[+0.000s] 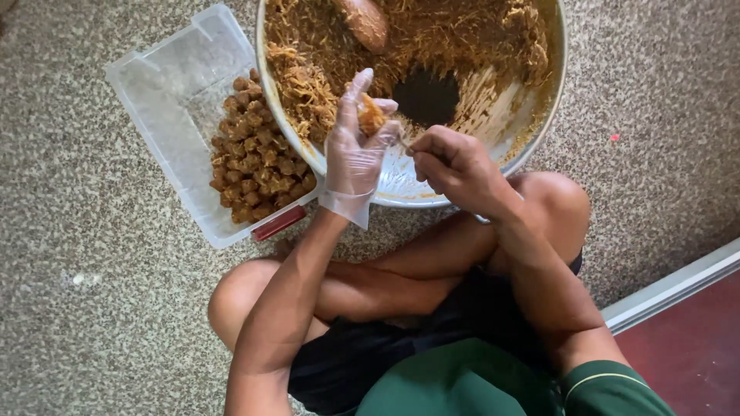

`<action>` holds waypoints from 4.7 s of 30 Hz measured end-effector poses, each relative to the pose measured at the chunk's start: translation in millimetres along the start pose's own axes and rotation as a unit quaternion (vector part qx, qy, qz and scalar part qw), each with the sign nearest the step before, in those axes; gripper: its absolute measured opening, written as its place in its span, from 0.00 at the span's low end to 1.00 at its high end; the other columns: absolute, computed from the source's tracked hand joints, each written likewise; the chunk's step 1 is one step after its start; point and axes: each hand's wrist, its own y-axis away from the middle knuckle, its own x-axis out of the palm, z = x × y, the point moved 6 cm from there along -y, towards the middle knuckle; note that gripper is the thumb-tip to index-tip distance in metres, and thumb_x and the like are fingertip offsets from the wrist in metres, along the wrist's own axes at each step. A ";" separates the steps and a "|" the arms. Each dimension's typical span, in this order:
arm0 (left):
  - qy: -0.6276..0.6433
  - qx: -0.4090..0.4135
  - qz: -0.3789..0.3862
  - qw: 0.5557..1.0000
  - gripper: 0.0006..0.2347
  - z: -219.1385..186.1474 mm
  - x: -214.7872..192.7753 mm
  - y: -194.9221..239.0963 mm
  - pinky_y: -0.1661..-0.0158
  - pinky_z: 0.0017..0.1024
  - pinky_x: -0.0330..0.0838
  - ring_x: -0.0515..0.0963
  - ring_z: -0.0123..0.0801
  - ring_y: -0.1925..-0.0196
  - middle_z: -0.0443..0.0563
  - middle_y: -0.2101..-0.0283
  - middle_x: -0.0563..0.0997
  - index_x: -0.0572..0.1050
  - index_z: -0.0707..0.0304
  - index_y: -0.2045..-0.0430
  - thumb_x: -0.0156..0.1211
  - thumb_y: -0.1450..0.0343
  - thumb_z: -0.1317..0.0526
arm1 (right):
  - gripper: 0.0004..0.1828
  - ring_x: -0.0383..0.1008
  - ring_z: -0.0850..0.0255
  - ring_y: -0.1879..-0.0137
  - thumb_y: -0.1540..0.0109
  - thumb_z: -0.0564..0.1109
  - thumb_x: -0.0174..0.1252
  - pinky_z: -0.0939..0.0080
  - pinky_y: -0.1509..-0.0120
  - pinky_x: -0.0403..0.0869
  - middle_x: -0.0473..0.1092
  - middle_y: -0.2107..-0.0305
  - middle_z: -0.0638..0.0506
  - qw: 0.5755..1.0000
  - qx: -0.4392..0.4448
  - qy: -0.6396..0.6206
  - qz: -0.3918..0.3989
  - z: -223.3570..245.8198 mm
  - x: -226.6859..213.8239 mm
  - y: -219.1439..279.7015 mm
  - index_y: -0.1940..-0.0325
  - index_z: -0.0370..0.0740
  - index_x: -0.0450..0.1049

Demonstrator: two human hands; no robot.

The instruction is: Scooping a fibrous food mixture from a large metal bowl into a plastic container using a spoon and hands.

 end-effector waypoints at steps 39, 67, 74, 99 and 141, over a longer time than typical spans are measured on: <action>0.187 -0.263 -0.020 0.946 0.06 8.7 -29.9 -17.8 0.83 0.13 0.65 0.74 0.20 0.82 0.48 0.78 0.79 0.74 0.65 0.57 0.50 0.25 0.67 | 0.06 0.71 0.63 0.78 0.32 0.28 0.50 0.65 0.73 0.71 0.72 0.77 0.42 0.998 -0.030 0.034 -0.040 -19.1 -40.1 5.1 0.54 0.25 0.73; 0.251 -0.216 -0.034 0.943 0.10 8.6 -28.3 -17.4 0.75 0.21 0.82 0.82 0.28 0.75 0.55 0.69 0.83 0.77 0.67 0.59 0.55 0.24 0.59 | 0.07 0.70 0.62 0.78 0.32 0.27 0.51 0.65 0.73 0.70 0.71 0.77 0.41 0.998 -0.038 0.038 -0.042 -27.4 -45.7 3.0 0.52 0.21 0.73; 0.214 -0.173 -0.010 0.961 0.21 2.2 -34.2 -20.9 0.90 0.17 0.58 0.63 0.19 0.93 0.41 0.90 0.70 0.79 0.59 0.78 0.46 0.25 0.45 | 0.02 0.68 0.66 0.77 0.31 0.30 0.54 0.68 0.74 0.68 0.71 0.76 0.47 0.995 -0.006 0.086 -0.046 -18.1 -41.4 2.8 0.55 0.29 0.71; 0.181 -0.104 -0.181 0.961 0.20 -43.4 -155.9 -40.2 0.90 0.17 0.57 0.65 0.18 0.90 0.38 0.85 0.72 0.80 0.61 0.73 0.60 0.37 0.41 | 0.02 0.64 0.70 0.75 0.31 0.33 0.55 0.72 0.74 0.62 0.70 0.75 0.53 0.988 0.099 0.095 -0.072 -9.4 -42.5 7.5 0.57 0.36 0.71; -0.049 0.023 -0.162 0.985 0.18 -63.8 -140.5 -13.2 0.60 0.21 0.87 0.86 0.31 0.56 0.53 0.51 0.81 0.66 0.63 0.47 0.53 0.24 0.50 | 0.03 0.80 0.53 0.70 0.34 0.33 0.58 0.57 0.68 0.82 0.78 0.68 0.42 0.701 0.009 0.712 -0.031 -84.6 -95.9 -84.4 0.57 0.33 0.75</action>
